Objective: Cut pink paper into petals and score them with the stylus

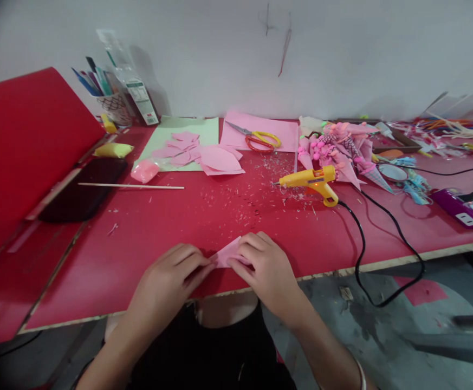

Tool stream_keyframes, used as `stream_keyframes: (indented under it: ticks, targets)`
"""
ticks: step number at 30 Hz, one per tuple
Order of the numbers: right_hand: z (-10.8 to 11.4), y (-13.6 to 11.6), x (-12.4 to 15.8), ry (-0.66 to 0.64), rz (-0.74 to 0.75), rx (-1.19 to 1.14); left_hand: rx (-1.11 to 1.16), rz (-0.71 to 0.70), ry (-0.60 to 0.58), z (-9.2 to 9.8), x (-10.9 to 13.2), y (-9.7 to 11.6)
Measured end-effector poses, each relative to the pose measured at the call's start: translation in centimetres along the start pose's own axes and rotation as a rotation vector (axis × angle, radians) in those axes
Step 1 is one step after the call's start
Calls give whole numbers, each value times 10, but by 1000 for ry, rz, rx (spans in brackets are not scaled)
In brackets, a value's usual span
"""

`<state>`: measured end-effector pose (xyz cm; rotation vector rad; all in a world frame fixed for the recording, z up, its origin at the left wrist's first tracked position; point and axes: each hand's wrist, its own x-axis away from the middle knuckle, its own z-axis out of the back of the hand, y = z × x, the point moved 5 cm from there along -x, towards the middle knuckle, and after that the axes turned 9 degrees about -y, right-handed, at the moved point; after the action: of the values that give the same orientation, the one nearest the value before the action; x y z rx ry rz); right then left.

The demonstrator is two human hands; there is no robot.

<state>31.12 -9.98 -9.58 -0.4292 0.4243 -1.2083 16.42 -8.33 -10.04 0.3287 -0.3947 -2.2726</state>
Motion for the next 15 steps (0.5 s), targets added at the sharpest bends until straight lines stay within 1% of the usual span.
stream_keyframes:
  ticks: [3,6,11,15]
  targets:
    - [-2,0,-2,14,-40,21,-10,38,8,1,-1,-2]
    - [-3,-1,-2,23,-51,38,-41,76,-7,2,-2,-4]
    - [-5,1,-3,21,-57,52,-68,137,-85,5,0,-11]
    - [-2,6,0,55,-127,120,-105,171,-147,6,2,-15]
